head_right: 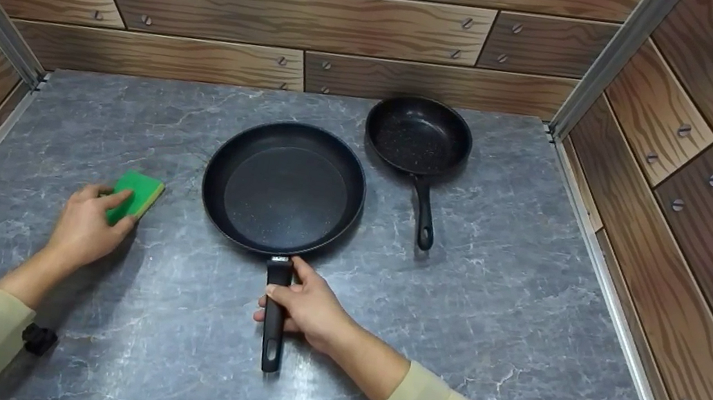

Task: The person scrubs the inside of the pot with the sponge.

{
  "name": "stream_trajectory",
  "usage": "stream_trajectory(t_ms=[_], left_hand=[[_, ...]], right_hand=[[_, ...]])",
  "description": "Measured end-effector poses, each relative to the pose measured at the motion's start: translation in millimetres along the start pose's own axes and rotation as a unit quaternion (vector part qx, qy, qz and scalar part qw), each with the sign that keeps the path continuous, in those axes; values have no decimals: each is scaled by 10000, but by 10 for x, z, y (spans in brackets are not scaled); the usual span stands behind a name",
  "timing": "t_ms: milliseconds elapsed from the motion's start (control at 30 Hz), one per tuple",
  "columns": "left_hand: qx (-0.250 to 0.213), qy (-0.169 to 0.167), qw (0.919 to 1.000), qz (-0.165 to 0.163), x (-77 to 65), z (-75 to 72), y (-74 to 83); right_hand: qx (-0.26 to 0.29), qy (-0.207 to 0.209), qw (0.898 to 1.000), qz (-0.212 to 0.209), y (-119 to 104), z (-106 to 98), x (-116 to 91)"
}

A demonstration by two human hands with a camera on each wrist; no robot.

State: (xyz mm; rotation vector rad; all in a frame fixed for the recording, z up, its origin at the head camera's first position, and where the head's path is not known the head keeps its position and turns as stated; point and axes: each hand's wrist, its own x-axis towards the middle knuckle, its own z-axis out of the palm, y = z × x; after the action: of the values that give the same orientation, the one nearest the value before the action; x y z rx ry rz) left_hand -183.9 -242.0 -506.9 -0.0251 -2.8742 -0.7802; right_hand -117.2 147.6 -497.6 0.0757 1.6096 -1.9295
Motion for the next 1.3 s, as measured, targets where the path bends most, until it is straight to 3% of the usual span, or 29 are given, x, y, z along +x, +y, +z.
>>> stream_trajectory(t_ms=[367,567,800,967,1133,1300], left_hand=[[385,-25,9992,139,-34,-20,18],[385,-61,9992,91,-40,-44,135],[289,242,9958,834,-70,15,508],[315,188,9900,1365,-114,88,776],[526,-53,9848,1656,-167,138,990],[688,-366,9820,1722,-258,186,1132]], right_hand=[[-1,-19,10000,47,-10,1,-8],[-40,-6,9999,101,-17,-10,-4],[-162,62,9998,7,-35,-77,-13],[-565,483,9965,-370,-86,-178,-80],[-1145,1220,9820,-873,-210,-315,-164],[-2463,1954,9377,-1480,-322,-468,-199]])
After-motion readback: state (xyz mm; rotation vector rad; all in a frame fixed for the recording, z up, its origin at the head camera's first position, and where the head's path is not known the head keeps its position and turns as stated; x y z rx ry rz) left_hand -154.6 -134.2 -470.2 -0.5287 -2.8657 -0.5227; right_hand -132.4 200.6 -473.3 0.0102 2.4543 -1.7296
